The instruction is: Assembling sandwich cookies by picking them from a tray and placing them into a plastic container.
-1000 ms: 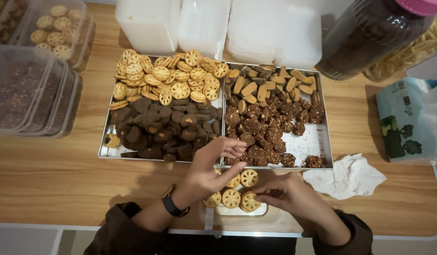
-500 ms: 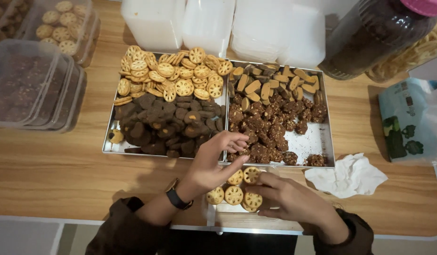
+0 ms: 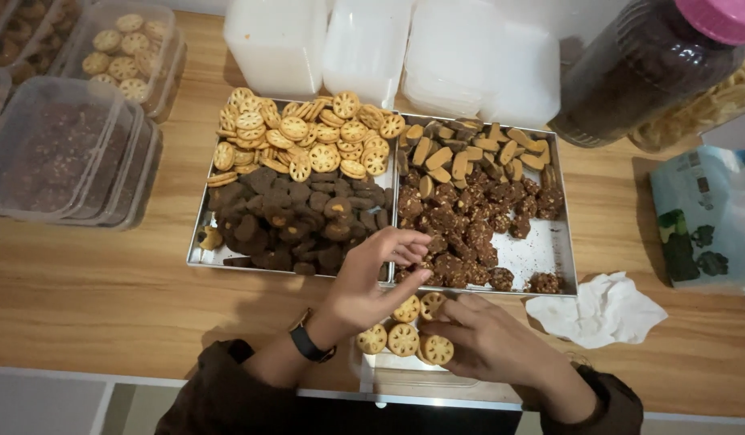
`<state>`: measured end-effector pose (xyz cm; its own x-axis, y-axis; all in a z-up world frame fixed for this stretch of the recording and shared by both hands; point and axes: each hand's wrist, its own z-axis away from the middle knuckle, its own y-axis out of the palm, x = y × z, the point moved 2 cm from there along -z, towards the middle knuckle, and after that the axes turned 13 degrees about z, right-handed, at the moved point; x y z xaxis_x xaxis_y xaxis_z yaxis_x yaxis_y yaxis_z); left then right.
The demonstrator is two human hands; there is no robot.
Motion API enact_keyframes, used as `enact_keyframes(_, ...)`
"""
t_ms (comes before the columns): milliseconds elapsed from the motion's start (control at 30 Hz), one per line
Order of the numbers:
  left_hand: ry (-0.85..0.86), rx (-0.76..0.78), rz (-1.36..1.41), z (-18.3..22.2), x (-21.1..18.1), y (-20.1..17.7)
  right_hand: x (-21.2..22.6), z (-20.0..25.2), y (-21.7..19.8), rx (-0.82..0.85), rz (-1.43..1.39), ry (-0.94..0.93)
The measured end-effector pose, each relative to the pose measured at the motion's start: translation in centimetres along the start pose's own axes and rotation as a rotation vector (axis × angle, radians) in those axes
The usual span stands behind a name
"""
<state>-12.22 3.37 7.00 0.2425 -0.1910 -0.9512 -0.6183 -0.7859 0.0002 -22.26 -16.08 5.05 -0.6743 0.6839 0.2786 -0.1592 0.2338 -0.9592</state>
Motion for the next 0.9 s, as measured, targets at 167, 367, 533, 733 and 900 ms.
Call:
enact_keyframes(167,0.080,-0.024,0.035,0.2,-1.4,-0.2,-0.9,1.0,1.4,0.032,0.037,0.002)
enact_keyframes(367,0.109,-0.015,0.066,0.6,-2.5,-0.2,-1.0,1.2,1.9,0.040,0.066,0.009)
enact_keyframes(533,0.105,-0.021,0.065,0.4,-2.3,-0.3,-0.7,0.9,1.4,0.027,0.036,0.024)
enact_keyframes(733,0.229,0.052,-0.234,0.2,-0.7,-3.0,-0.8,1.4,2.0,-0.042,0.159,-0.016)
enact_keyframes(900,0.608,-0.148,-0.558,2.3,1.6,-5.2,-0.8,1.3,1.6,-0.055,0.163,-0.029)
